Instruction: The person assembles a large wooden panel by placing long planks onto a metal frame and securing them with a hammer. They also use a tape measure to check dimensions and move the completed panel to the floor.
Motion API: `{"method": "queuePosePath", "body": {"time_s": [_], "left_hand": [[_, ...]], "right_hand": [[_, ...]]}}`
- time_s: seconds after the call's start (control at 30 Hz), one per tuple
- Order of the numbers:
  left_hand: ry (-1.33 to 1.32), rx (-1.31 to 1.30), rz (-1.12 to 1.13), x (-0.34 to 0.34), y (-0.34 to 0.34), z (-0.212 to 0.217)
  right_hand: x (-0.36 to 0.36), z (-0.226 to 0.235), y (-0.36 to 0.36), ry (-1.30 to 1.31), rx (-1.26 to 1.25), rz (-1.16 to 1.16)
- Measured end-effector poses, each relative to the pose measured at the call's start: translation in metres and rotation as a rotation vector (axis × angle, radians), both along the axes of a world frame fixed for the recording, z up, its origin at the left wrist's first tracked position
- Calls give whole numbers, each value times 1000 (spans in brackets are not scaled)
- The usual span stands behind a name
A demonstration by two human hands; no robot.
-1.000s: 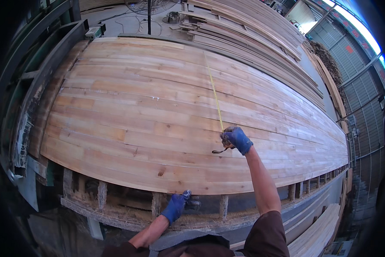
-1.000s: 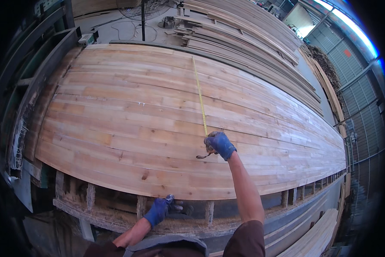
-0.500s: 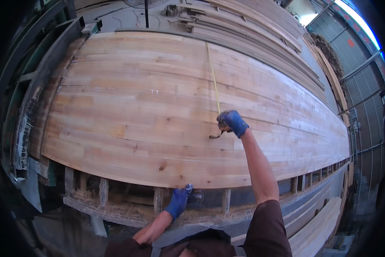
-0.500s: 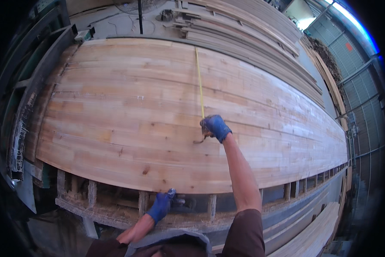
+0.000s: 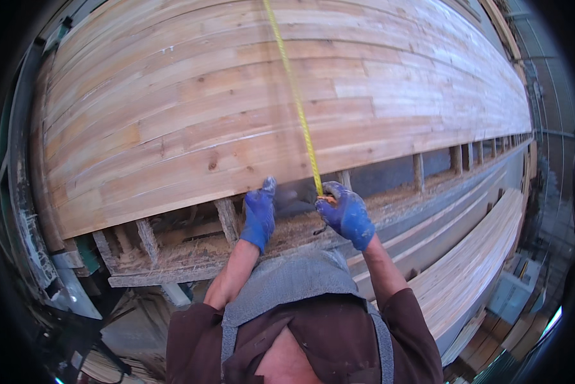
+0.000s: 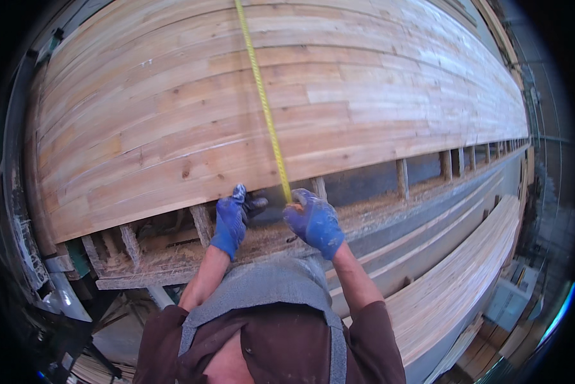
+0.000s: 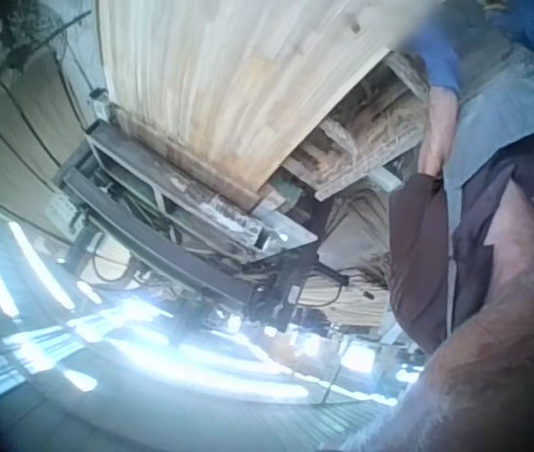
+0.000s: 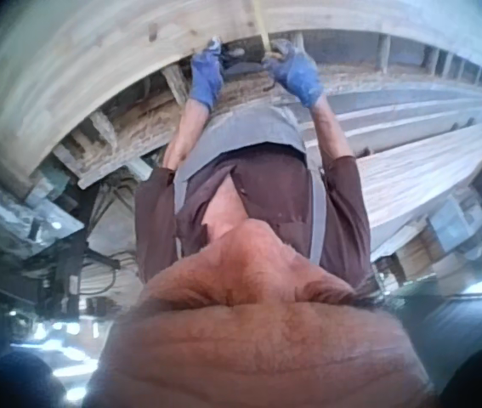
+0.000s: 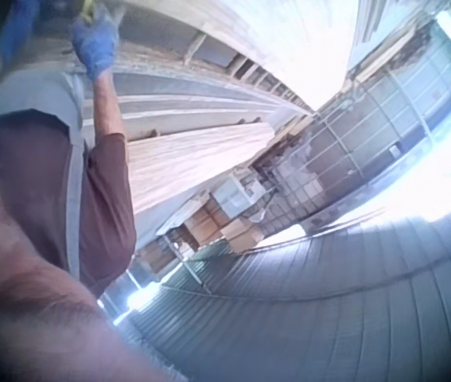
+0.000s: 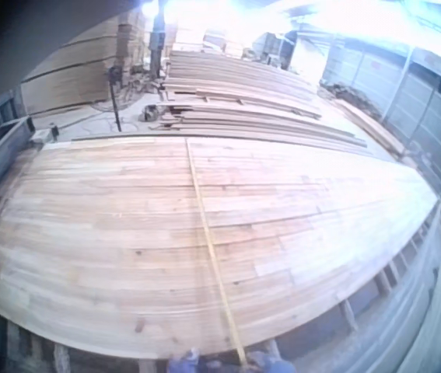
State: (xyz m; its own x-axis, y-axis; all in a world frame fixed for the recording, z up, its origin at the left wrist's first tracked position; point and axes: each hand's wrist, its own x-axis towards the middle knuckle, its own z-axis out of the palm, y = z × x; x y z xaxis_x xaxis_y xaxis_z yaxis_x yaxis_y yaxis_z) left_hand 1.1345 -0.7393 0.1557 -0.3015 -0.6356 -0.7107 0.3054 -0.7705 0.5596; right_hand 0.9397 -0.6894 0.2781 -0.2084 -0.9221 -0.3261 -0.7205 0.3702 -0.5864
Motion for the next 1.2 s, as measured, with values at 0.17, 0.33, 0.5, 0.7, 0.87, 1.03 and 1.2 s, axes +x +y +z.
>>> {"method": "queuePosePath", "body": {"time_s": [0.17, 0.33, 0.5, 0.7, 0.87, 1.03, 1.2], "left_hand": [[61, 45, 55, -8, -12, 36], [2, -40, -8, -6, -9, 24], [5, -91, 15, -7, -6, 17], [13, -16, 11, -8, -6, 29], [11, 4, 16, -7, -6, 30], [-3, -7, 7, -7, -7, 29], [-56, -43, -15, -6, -6, 27]], "right_hand": [[7, -25, 13, -60, -4, -65], [7, -40, 16, -56, -96, -62], [7, -40, 17, -104, -87, -103], [5, -52, 22, -143, -136, -112], [4, -56, 24, -172, -182, -107], [3, -53, 22, -185, -167, -119], [4, -51, 21, -178, -175, -134]]}}
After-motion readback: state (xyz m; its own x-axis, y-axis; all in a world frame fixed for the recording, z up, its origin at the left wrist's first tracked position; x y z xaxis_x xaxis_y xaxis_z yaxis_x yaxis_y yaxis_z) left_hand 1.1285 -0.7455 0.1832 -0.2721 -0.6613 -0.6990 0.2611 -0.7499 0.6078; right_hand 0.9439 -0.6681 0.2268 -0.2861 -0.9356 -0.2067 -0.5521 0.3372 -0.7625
